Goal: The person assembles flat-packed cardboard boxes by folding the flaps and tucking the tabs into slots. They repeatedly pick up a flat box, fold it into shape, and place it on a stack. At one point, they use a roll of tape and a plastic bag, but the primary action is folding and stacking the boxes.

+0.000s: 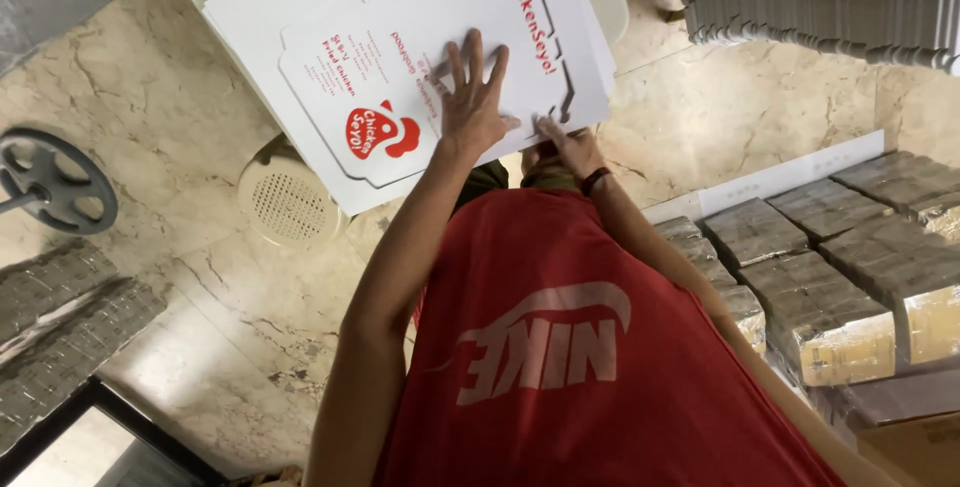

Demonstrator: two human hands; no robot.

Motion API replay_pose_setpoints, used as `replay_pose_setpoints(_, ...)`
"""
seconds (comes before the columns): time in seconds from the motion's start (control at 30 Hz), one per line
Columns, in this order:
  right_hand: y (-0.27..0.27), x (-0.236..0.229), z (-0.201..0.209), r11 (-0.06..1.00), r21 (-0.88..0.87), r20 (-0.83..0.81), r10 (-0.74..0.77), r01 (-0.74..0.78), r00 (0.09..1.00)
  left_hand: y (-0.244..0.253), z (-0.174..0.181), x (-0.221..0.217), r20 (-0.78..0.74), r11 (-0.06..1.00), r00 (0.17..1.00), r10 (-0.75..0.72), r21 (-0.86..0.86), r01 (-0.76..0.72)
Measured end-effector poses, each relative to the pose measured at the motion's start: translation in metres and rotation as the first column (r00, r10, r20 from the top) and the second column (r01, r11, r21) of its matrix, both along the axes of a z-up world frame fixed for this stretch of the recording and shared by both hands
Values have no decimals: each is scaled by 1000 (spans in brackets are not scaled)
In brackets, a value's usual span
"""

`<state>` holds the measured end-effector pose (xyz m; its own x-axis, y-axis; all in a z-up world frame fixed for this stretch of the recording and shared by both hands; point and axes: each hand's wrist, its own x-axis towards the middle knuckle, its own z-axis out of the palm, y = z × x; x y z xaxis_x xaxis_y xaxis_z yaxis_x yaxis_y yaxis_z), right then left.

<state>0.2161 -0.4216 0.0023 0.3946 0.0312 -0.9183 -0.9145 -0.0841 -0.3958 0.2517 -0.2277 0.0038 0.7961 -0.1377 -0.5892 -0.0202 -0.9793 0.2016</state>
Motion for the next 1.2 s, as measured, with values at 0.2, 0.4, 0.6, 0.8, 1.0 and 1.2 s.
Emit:
replay_pose_setpoints(0.2,-9,47,42,991,-108,74,91,-83,993,-39,-17,15,25,990,990,138,-16,-137)
replay_pose_setpoints(0.4,5,22,16,984,-157,106,107,-89,989,-52,-41,-2,38,981,983,181,68,-183)
replay_pose_setpoints(0.6,17,10,46,916,-338,568,381,-216,730,-54,-41,3,156,950,940,304,17,-310)
replay_pose_setpoints(0.8,6,36,44,996,-88,57,33,-28,998,-23,-24,8,-45,991,992,117,74,-113)
replay_pose_setpoints(1.0,34,30,39,980,78,-199,197,-185,960,31,-11,-36,176,1000,984,-12,-6,14)
replay_pose_setpoints(1.2,59,6,34,974,174,-127,166,-143,978,21,6,-41,63,984,998,8,176,-19)
